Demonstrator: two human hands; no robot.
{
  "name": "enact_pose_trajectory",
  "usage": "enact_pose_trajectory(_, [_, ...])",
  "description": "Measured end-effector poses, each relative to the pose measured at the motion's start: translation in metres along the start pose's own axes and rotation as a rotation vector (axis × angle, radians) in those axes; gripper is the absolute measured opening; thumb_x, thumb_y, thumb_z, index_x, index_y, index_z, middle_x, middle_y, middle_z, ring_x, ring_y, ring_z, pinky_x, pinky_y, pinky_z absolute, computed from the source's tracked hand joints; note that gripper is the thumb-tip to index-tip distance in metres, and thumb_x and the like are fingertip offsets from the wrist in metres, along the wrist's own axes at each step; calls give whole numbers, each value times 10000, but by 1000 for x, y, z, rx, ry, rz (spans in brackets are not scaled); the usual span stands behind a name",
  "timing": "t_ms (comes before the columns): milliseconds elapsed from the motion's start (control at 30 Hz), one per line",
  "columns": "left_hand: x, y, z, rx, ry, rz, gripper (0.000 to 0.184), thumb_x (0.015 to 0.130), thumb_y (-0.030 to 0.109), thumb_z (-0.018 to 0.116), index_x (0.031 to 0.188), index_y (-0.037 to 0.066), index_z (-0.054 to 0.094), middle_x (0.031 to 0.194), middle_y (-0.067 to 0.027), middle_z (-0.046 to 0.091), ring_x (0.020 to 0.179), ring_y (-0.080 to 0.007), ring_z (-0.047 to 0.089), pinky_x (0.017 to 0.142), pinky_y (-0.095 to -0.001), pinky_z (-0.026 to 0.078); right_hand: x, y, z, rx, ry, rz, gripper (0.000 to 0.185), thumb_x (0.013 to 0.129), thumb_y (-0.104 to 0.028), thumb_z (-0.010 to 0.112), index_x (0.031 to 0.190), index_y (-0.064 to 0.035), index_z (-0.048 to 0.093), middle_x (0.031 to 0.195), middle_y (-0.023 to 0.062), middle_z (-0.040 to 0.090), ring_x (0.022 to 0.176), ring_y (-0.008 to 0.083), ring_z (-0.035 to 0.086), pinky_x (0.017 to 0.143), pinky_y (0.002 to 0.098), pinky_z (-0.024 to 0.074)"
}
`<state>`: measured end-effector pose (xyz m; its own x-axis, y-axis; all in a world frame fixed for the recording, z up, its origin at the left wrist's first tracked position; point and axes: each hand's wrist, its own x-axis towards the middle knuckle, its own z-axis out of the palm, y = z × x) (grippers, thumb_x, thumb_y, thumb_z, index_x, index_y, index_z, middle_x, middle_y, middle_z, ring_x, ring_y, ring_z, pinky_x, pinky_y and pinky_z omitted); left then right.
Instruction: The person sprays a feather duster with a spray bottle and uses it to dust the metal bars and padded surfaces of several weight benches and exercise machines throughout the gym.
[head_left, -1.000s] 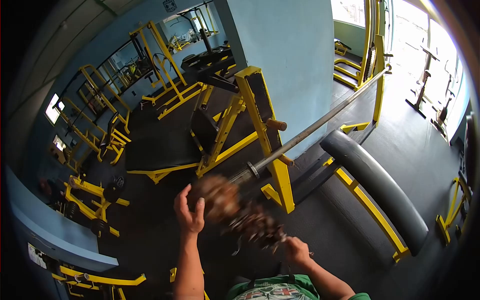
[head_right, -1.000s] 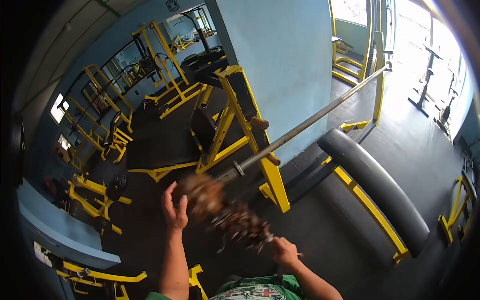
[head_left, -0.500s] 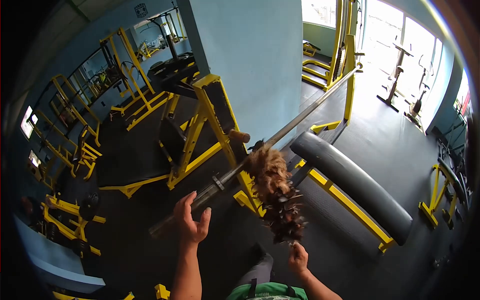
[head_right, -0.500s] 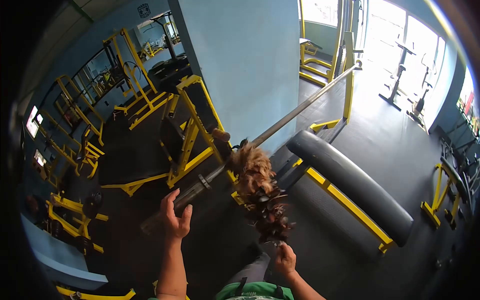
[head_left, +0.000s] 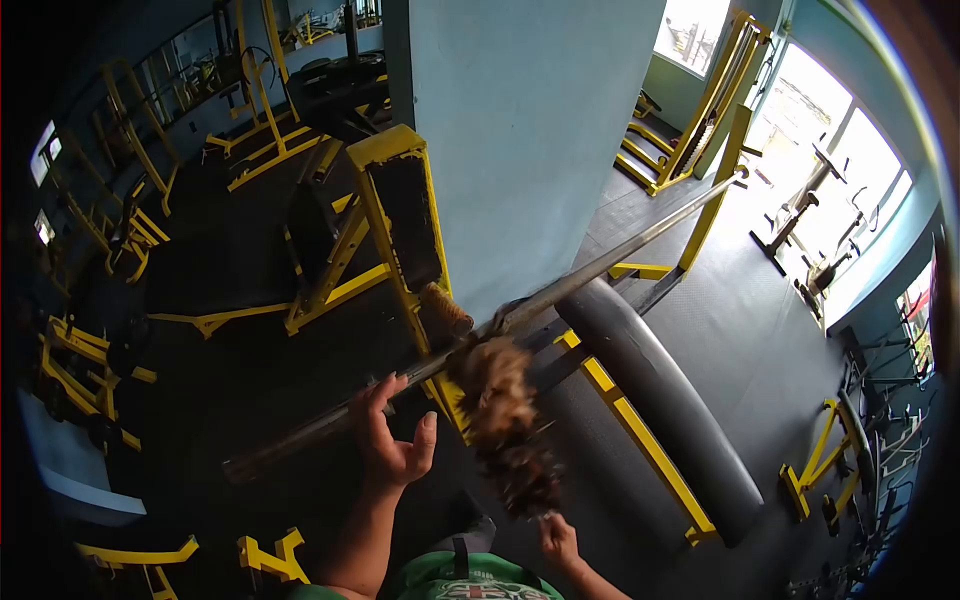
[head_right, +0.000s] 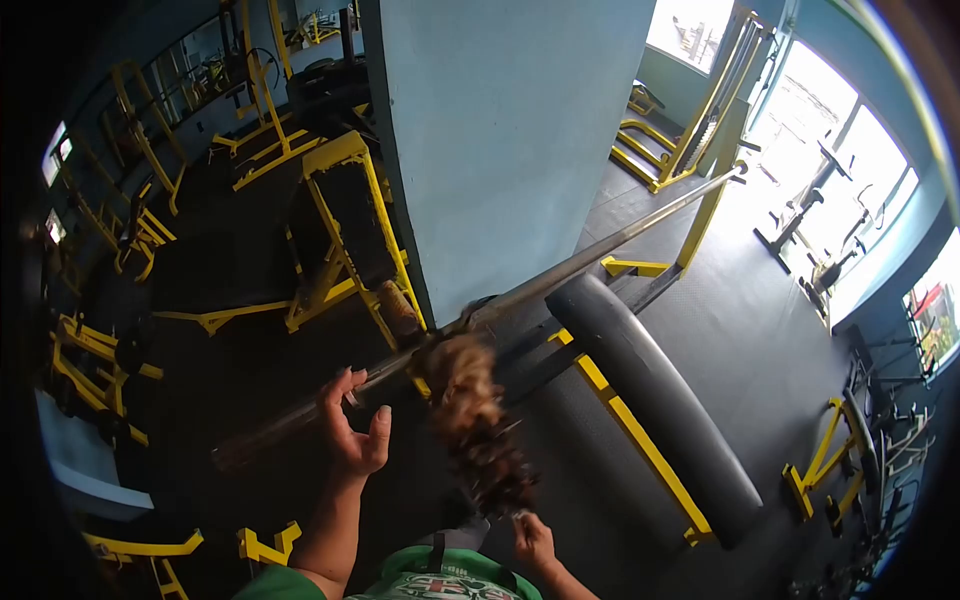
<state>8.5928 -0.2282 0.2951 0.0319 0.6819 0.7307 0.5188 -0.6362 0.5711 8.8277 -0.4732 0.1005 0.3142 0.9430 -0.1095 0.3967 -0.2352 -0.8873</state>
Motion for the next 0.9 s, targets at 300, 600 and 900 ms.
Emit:
enact_pose_trajectory(300, [19, 5, 34, -17, 6, 3, 515, 787, 160, 639, 1236, -15, 458, 1099, -140, 571, 970, -269, 526, 900, -395, 390, 9, 0, -58, -44, 122, 25, 35, 844, -54, 577, 861, -25, 587, 675, 142, 584, 572, 330, 588, 527, 362, 465])
enact_pose_trajectory(600, [31, 33, 41, -117, 97, -140, 503, 806, 166, 662, 1224, -34, 466, 1126, -161, 535, 1041, -263, 531, 922, -364, 419, 122, -91, -81, 71, -80, -370, 41, 839, 24, 557, 834, -16, 555, 648, 115, 544, 544, 247, 566, 518, 320, 445])
enact_pose_trajectory(900, [33, 64, 39, -137, 275, -184, 492, 864, 236, 632, 1249, -17, 460, 1176, -165, 518, 1117, -273, 512, 1001, -385, 378, 204, -151, -139, -84, -108, -685, 122, 896, -129, 586, 955, -23, 603, 831, 197, 649, 788, 280, 686, 674, 357, 520])
